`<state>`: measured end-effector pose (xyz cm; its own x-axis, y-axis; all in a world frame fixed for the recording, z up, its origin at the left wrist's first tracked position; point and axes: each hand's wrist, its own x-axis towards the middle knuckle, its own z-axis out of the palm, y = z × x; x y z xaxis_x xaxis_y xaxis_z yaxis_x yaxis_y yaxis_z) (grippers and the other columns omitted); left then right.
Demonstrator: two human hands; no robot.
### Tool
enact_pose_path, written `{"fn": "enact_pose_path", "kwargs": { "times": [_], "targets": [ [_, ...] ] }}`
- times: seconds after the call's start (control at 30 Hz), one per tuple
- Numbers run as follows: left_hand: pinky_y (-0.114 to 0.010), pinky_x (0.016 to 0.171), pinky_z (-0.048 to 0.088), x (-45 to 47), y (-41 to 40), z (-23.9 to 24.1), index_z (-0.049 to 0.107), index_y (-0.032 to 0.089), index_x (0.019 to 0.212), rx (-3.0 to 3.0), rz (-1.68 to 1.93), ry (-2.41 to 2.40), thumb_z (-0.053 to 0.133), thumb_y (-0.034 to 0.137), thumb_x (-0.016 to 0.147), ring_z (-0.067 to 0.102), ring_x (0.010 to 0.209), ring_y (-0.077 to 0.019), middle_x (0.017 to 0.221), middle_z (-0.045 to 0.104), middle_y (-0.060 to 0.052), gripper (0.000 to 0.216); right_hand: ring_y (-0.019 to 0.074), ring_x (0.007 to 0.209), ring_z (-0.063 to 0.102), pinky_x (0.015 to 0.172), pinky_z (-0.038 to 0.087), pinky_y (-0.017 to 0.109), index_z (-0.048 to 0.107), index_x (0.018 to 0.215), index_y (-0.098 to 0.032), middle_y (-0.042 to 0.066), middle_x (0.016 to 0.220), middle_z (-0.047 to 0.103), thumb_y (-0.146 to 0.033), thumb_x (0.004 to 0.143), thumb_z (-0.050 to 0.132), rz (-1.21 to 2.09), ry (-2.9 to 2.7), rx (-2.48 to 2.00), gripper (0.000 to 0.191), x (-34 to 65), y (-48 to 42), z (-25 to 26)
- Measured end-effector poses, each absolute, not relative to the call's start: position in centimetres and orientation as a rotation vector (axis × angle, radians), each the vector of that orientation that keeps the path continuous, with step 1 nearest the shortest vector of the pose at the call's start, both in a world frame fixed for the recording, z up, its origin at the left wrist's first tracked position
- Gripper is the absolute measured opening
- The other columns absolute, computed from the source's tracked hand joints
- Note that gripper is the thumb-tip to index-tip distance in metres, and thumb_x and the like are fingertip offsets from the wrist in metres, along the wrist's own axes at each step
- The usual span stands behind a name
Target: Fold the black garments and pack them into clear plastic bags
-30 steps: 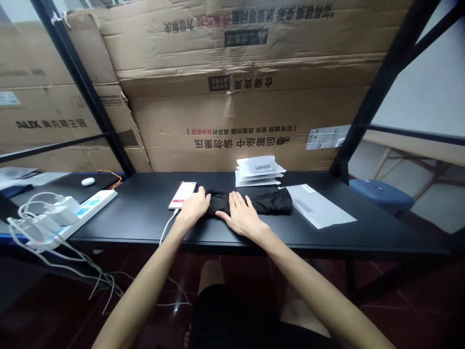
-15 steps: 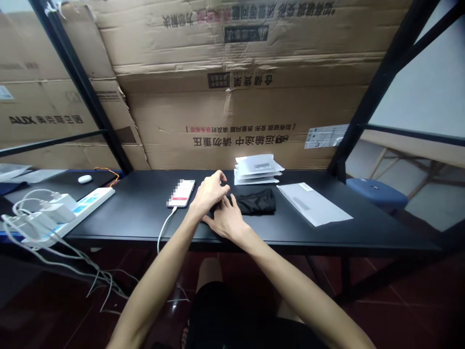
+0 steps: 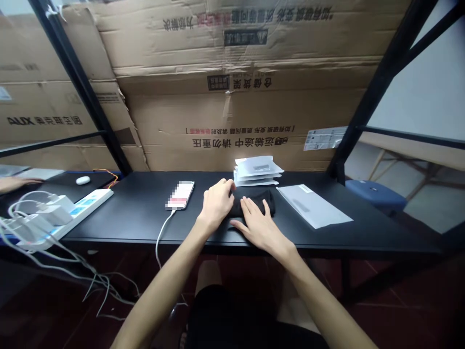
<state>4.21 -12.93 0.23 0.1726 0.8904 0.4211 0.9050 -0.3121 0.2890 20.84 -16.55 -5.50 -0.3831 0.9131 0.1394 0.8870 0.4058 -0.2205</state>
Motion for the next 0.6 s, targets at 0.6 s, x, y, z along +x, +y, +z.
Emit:
{"fn": "enact_pose_path", "kwargs": {
  "times": [0.6],
  "targets": [
    [-0.051, 0.127, 0.028, 0.9, -17.0, -3.2, 0.054, 0.036, 0.151, -2.868, -1.047, -1.398, 0.059, 0.045, 0.106, 0.052, 0.142, -0.0269, 0.145, 0.067, -0.005, 0.047, 0.0272, 0.168, 0.014, 0.134, 0.005, 0.064, 0.016, 0.175, -0.019, 0.013, 0.18, 0.019, -0.067, 0.107, 0.04, 0.047, -2.341, -1.357, 0.086, 22.0, -17.2, -6.8]
  ]
}}
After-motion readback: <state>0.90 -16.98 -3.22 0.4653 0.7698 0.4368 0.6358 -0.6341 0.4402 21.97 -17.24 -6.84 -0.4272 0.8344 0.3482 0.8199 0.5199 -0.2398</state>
